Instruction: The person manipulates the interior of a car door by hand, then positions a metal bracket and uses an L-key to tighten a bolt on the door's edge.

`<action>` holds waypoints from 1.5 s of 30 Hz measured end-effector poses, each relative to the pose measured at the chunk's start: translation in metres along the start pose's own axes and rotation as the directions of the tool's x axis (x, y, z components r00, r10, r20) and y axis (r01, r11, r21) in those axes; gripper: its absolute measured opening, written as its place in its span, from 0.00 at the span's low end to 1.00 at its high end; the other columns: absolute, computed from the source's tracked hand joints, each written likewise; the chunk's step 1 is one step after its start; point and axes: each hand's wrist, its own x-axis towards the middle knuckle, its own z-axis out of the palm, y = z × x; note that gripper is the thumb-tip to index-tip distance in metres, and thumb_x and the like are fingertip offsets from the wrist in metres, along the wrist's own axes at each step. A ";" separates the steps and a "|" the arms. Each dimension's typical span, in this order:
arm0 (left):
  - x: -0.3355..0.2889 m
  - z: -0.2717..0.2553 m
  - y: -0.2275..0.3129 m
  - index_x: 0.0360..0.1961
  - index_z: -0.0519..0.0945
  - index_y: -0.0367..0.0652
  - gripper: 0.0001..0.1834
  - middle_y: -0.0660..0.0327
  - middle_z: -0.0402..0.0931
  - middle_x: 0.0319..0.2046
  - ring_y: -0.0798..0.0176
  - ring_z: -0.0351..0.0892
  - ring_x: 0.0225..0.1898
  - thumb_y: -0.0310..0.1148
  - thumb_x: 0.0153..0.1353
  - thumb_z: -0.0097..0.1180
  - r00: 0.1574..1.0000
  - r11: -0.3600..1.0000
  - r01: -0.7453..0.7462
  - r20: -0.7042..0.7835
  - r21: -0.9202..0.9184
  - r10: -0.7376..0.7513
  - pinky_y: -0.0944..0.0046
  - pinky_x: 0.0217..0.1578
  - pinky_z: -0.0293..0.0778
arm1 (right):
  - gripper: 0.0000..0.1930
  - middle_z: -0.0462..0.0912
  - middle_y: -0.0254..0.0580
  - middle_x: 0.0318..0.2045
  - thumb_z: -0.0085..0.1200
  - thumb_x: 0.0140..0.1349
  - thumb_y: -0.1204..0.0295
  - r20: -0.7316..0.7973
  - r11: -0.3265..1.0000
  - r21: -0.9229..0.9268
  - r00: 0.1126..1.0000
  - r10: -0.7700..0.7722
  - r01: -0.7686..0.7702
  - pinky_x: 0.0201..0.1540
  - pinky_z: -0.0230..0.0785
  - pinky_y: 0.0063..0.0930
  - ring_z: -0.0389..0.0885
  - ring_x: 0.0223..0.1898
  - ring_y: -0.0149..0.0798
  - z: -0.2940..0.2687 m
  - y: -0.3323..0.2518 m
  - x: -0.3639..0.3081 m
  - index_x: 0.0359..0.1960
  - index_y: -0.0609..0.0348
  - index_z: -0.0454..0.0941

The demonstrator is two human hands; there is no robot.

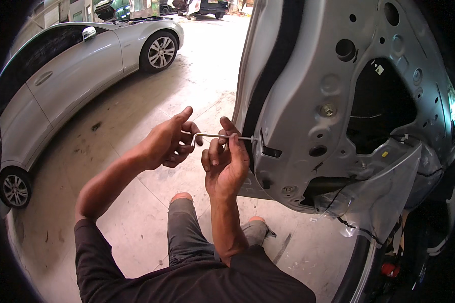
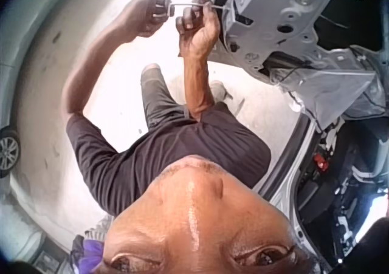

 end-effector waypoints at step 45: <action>0.020 -0.009 -0.031 0.54 0.78 0.48 0.20 0.67 0.76 0.22 0.66 0.76 0.19 0.32 0.60 0.61 0.419 -0.216 -0.455 0.422 0.864 0.804 0.65 0.20 0.73 | 0.15 0.76 0.27 0.28 0.51 0.71 0.66 -0.133 0.998 -0.060 0.991 0.021 -0.029 0.16 0.54 0.16 0.61 0.16 0.19 0.004 0.000 -0.008 0.51 0.64 0.78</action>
